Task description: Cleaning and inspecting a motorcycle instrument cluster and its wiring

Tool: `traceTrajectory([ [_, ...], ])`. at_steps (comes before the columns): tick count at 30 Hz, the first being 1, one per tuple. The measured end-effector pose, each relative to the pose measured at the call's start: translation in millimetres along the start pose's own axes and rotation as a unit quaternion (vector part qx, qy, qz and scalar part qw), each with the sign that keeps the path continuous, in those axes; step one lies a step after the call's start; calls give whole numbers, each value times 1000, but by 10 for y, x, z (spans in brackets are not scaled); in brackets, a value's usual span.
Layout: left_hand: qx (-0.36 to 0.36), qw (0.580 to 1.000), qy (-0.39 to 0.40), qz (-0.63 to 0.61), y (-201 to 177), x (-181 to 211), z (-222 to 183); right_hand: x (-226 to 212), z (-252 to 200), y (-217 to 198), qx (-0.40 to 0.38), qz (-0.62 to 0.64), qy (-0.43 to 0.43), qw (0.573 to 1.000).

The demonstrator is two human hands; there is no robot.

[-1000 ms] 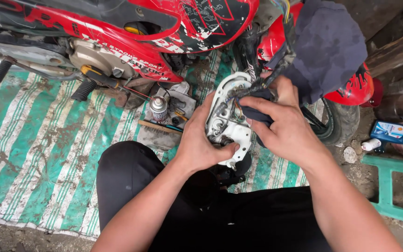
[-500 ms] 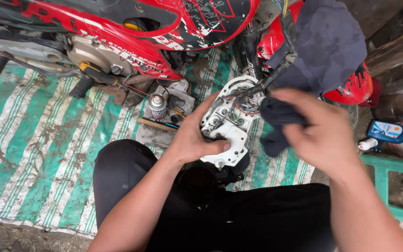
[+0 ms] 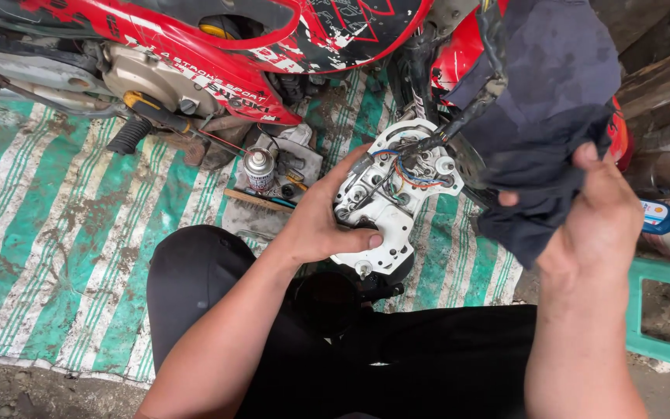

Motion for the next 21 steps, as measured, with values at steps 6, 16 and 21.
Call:
traceTrajectory([
  [6,-44,997,-14,-55,-16,-56,9,-71,310,24,-61,-30,-8,998],
  [16,-169,981,-48,-84,-69,148,33,324,-100,914,-443,-661,-322,513],
  [21,-202,977,-42,-54,-27,173,47,298,6,784,-421,-656,-223,585],
])
Point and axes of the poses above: each hand's wrist, its own z-axis towards the middle knuckle, its own y-axis out of the palm, x = y × z, the point moved 9 cm from there along z, towards the middle knuckle, and after that the axes turned 4 degrees about x, right-handed, at the moved point
